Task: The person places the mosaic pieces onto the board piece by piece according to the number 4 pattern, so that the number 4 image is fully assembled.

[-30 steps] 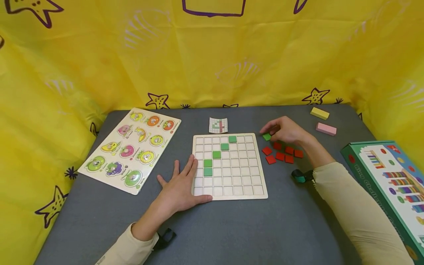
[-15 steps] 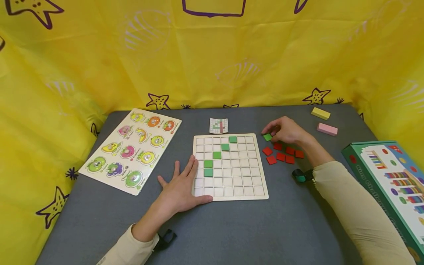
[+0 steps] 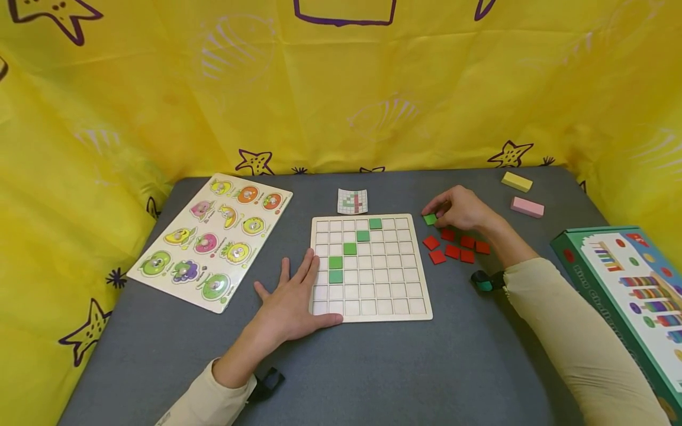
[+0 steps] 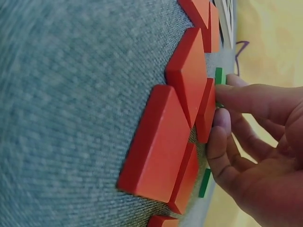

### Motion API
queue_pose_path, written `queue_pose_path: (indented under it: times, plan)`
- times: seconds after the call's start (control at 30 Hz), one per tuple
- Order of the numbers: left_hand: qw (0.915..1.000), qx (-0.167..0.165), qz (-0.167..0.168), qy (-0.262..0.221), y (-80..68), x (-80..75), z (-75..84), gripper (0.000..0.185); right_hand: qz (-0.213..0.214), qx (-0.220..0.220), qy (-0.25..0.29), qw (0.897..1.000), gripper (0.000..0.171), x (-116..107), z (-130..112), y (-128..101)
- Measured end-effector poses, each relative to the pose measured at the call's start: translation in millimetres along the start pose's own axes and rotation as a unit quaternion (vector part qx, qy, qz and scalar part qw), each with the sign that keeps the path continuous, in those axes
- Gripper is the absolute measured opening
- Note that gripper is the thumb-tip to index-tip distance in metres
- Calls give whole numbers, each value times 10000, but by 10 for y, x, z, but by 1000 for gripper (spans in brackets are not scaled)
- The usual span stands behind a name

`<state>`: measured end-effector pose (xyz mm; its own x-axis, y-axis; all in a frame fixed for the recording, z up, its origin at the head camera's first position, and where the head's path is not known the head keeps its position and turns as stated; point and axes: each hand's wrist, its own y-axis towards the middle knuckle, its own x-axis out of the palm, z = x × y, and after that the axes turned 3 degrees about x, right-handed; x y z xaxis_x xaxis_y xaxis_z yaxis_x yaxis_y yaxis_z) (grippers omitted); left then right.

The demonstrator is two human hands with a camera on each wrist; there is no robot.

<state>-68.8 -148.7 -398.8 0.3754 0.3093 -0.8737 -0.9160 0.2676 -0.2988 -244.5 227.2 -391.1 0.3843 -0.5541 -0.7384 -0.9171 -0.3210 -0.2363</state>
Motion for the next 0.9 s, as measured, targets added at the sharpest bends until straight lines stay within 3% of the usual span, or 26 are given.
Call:
queue_pose_path:
  times: [0.4,0.9]
  plan:
    - [10000,-1,-6,-44,-6,7,-9,124,31,-44,47,10000,27,-16,-19,-29]
    - [10000,5,27,-43,0,0,-2,124,79,213,250,9994,30,-29,-136,-126]
